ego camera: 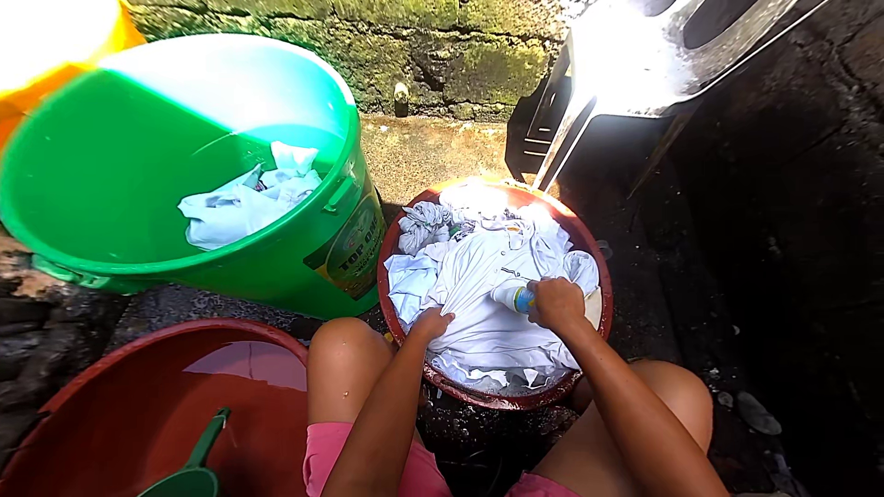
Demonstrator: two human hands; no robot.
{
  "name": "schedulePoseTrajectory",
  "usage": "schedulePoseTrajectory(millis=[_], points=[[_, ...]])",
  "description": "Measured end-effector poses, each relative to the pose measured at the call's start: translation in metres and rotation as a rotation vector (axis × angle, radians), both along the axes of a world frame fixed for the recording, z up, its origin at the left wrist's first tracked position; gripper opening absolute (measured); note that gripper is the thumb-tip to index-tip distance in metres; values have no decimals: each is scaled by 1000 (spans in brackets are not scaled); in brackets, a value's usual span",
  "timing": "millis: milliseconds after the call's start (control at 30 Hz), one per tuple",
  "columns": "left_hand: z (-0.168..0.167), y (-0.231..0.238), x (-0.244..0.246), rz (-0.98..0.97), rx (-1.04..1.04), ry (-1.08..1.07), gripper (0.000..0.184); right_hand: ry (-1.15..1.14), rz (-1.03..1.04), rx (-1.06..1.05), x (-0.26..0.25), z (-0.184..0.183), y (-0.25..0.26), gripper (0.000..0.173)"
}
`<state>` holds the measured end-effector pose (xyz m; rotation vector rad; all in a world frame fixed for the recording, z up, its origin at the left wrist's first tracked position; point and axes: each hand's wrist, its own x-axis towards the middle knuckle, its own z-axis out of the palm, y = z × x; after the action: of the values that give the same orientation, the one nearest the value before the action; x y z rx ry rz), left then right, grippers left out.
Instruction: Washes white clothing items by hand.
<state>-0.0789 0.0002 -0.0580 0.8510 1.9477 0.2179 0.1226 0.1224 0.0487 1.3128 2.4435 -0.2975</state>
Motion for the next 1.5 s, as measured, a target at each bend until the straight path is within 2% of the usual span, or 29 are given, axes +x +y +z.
schedulePoseTrajectory(millis=[100,233,300,433,500,567,633,700,767,867,933,1033,1133,1200,1267,1300,1400,1500], points=[[2,1,1,30,2,3,53,233,-135,-190,12,-31,12,55],[2,3,2,154,101,-23,51,672,-509,-447,36,-79,30,67],[-3,3,1,296,172,-124,49,796,-680,-387,49,-89,39,68],[-2,9,9,726,250,-465,45,892,-973,-109,71,-97,60,79],[3,12,14,906,244,-597,40,880,-1110,4,75,-94,67,81],[6,13,22,973,194,-735,37,751,-1171,53,79,-91,70,80],[1,10,33,922,105,-859,54,586,-1139,10,83,-97,70,81],[-11,9,43,858,46,-890,69,499,-1050,-37,86,-107,69,82],[-20,10,51,814,56,-840,68,448,-997,-54,85,-110,68,81],[-20,17,53,690,237,-633,63,392,-927,37,78,-104,59,79],[-16,20,50,621,386,-528,59,391,-680,156,68,-100,48,74],[11,24,46,570,555,-507,51,479,-308,94,40,-93,31,64],[51,22,42,547,683,-530,42,550,-226,-55,18,-106,15,66],[74,14,35,556,766,-553,36,577,-216,-133,15,-111,14,55],[86,6,25,574,836,-596,33,691,-174,-154,19,-104,18,32],[88,2,19,590,857,-626,33,774,-145,-170,22,-94,21,27],[92,-2,7,684,881,-712,35,1104,-141,-295,30,-56,33,18],[90,-3,3,728,883,-812,37,1504,-181,-534,40,-26,39,22]])
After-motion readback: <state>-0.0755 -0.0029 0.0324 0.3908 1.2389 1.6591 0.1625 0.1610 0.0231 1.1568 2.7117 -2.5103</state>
